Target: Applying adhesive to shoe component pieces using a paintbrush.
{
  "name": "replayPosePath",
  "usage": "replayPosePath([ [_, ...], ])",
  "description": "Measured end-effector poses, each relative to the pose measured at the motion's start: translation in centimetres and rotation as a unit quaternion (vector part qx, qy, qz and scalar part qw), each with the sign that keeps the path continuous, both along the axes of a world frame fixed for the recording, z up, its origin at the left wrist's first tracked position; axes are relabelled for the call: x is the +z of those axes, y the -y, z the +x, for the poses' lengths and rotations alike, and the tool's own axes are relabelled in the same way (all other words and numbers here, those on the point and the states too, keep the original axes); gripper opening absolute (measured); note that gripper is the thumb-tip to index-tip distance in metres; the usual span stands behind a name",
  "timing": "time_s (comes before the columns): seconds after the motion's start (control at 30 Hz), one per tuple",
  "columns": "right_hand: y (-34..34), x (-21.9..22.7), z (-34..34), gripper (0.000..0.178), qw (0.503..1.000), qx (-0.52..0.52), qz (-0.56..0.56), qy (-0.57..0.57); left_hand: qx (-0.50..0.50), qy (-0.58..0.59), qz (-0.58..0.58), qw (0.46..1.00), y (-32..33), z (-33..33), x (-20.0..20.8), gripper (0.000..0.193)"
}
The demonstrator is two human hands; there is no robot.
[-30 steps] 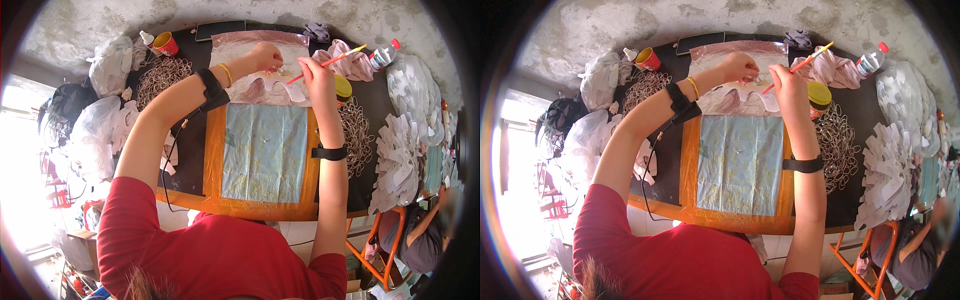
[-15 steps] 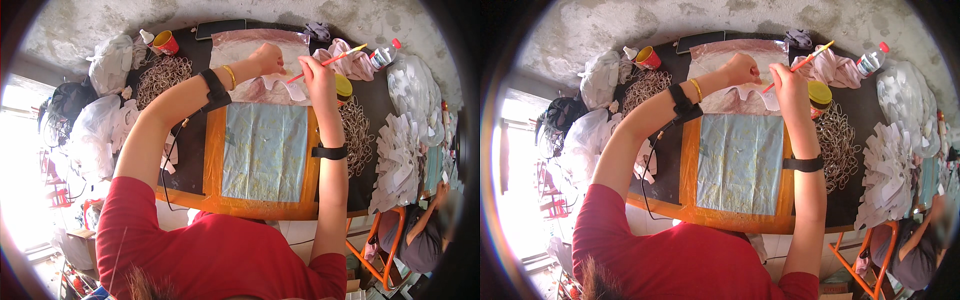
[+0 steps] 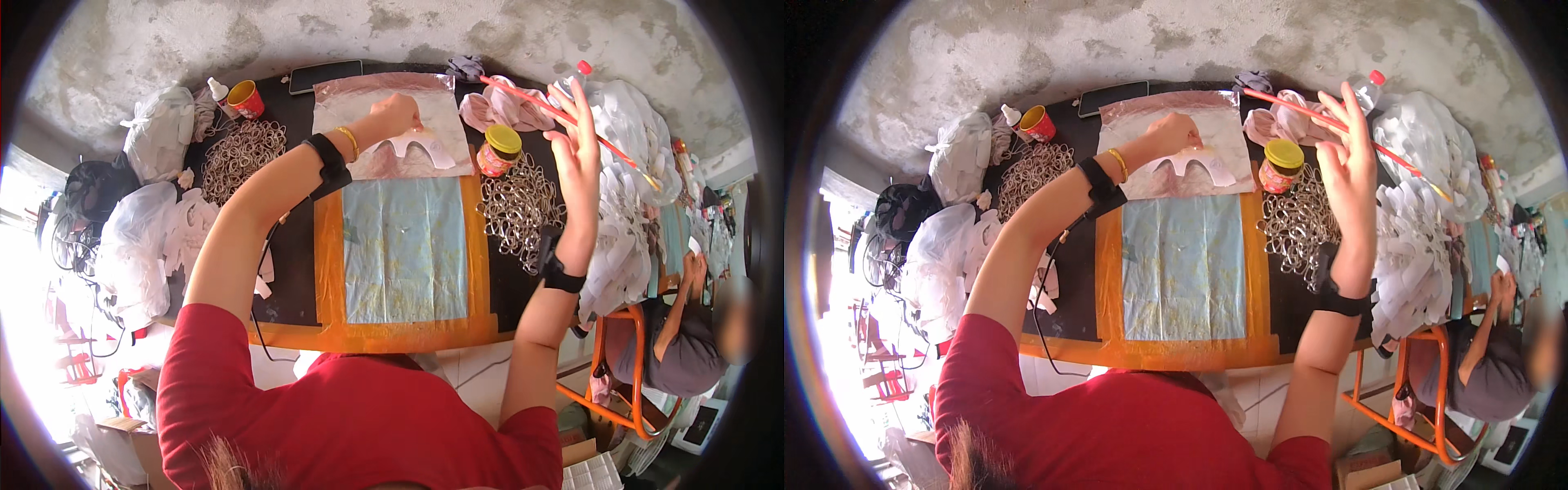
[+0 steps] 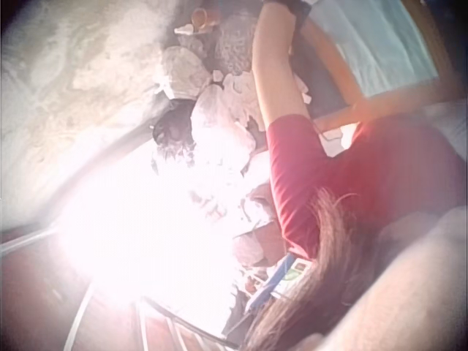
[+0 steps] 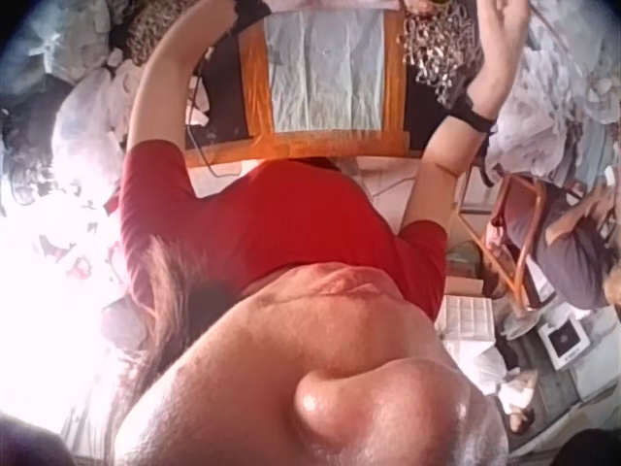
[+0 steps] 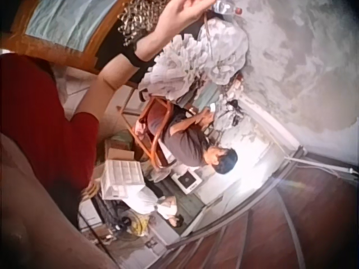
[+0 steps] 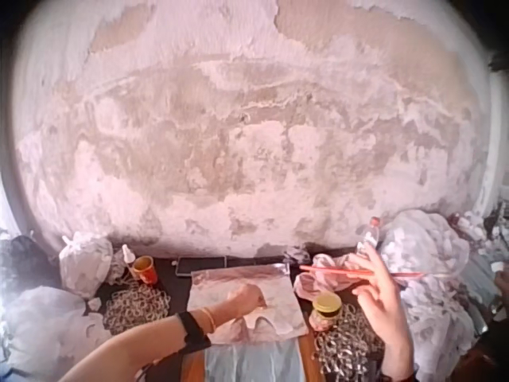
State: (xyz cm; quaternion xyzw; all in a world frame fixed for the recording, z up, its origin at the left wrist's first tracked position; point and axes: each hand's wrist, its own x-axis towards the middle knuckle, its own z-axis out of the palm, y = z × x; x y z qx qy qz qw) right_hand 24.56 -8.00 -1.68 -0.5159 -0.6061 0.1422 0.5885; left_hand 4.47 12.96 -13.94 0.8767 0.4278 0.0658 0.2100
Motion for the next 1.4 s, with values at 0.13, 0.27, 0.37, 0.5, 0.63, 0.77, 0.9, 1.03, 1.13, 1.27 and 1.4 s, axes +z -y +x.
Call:
replayPosePath([
  [0.13,2.9,-0.8,2.6,0.05,0.998,-0.064,-0.028,-0.001,-0.043,0.003,0.01,0.999,-1.7,0.3,-0.8,0.026],
  [0.27,5.4,-0.8,2.8,0.036,0.995,-0.099,-0.021,-0.022,-0.101,-0.029,0.08,0.991,-1.6,0.7,-1.2,0.03],
  [0.37,7.1,-0.2,1.3,0.036,0.971,-0.189,-0.149,0.014,-0.063,0.04,0.051,0.996,0.1,1.0,-0.2,0.026],
  [0.5,7.0,-1.4,1.4,0.033,0.97,-0.217,-0.063,0.089,-0.025,0.145,0.121,0.982,0.8,0.5,-0.1,0.023],
  [0.63,7.4,-2.4,2.2,0.031,0.973,-0.215,-0.026,0.083,-0.046,0.089,0.092,0.991,1.3,0.4,1.5,0.025],
  [0.77,7.6,-2.2,0.9,0.027,0.979,-0.199,-0.03,-0.019,0.007,0.142,0.117,0.983,1.9,-0.2,1.1,0.022],
  [0.9,6.5,-3.7,1.7,0.023,0.978,-0.206,-0.013,0.003,-0.1,0.158,0.09,0.978,5.2,1.8,1.3,0.021],
  [1.03,5.2,-4.8,1.5,0.021,0.973,-0.215,-0.005,0.085,-0.212,0.189,0.108,0.953,10.8,4.0,1.2,0.018],
  [1.13,4.2,-5.1,1.0,0.024,0.972,-0.206,-0.035,0.108,-0.244,0.213,0.056,0.945,12.2,3.9,0.5,0.018],
  [1.27,2.2,-6.9,2.2,0.019,0.972,-0.183,-0.045,0.141,-0.28,0.215,-0.022,0.935,12.9,3.5,-0.1,0.018],
  [1.4,1.2,-8.2,2.3,0.019,0.976,-0.155,-0.08,0.129,-0.281,0.172,-0.018,0.944,13.3,2.7,-0.3,0.017],
])
